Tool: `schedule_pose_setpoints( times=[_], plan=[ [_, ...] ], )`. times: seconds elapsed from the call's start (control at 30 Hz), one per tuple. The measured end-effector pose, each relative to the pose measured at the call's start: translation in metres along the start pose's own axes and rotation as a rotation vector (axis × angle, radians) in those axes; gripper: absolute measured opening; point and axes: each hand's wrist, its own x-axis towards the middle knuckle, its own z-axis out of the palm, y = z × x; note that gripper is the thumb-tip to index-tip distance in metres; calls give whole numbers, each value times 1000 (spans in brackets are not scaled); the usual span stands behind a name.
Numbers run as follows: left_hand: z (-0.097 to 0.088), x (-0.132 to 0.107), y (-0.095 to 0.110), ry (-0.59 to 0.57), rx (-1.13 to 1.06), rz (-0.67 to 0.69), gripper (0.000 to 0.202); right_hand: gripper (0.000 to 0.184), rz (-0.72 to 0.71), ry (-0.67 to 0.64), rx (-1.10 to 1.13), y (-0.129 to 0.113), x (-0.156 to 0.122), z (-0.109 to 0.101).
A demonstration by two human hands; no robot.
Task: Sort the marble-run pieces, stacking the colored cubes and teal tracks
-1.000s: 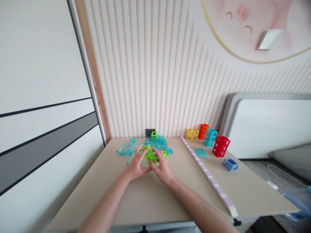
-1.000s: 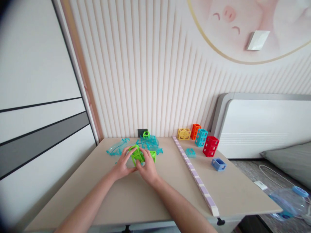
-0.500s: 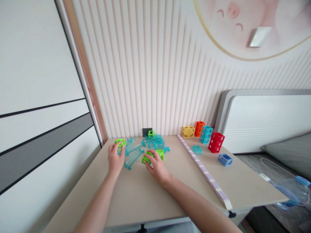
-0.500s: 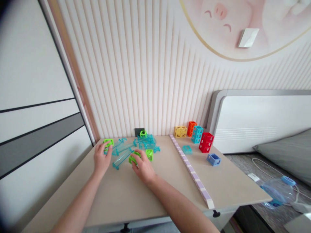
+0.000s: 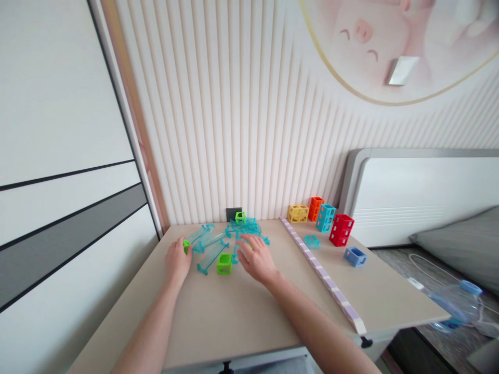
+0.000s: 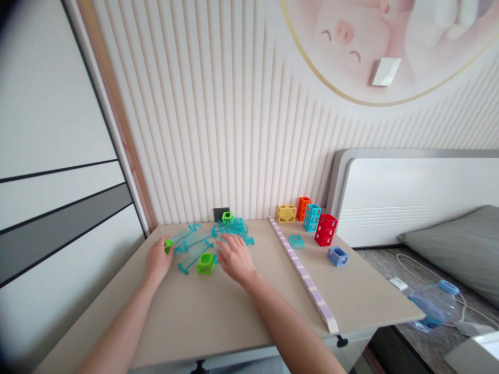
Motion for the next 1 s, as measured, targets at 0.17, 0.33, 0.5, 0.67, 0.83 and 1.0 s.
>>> schedule_pose_setpoints(
  times=[0.17,0.33,0.5,0.67,0.83,1.0],
  plan=[
    [-9,0,7,-49,70,-87,37,37,741,159,-382,78,-9,-49],
    [-17,-3,15,-93,138,-165,40,44,1287,-58,-486,124,-38,-75],
    [-19,-5,18,-113,164,-226,41,46,1346,-133,-406,134,-50,-72],
    [-17,-6,18,-83,190,-221,38,50,1277,-94,-423,131,-47,-75],
    [-10,-5,12,-41,155,-215,35,51,1081,11,-452,109,-22,-69],
    [-4,-5,9,-41,150,-203,33,50,528,-93,-187,56,28,-27]
  ],
)
